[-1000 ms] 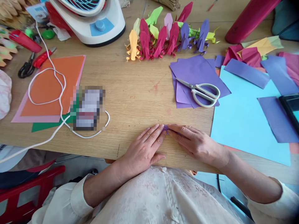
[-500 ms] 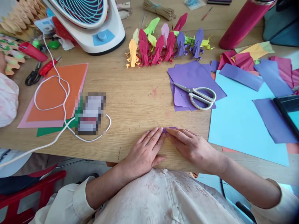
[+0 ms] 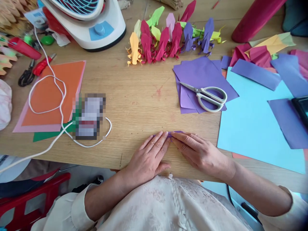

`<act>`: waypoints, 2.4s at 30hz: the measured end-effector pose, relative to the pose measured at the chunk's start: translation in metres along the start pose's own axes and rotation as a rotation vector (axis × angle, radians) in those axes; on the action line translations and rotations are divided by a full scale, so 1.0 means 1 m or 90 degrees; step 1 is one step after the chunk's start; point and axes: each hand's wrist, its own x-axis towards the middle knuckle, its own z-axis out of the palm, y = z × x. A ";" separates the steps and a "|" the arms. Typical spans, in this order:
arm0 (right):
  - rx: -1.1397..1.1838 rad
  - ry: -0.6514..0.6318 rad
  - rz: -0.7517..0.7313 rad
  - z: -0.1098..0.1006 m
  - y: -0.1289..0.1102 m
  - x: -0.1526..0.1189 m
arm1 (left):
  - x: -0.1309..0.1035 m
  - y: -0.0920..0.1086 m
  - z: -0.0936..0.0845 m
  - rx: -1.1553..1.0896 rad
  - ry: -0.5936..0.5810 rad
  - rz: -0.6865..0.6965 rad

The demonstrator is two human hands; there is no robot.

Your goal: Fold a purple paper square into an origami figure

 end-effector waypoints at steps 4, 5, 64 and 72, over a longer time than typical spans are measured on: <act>0.003 0.002 0.006 -0.002 -0.001 0.005 | 0.002 -0.002 -0.001 -0.021 0.007 -0.004; 0.000 0.001 0.007 -0.003 -0.001 0.007 | 0.002 -0.002 -0.002 -0.030 0.008 -0.006; 0.728 0.278 0.512 0.009 0.018 0.084 | 0.095 -0.079 -0.023 -0.704 0.224 -0.252; 0.713 0.250 0.520 0.013 0.020 0.082 | 0.091 -0.070 -0.021 -0.675 0.276 -0.250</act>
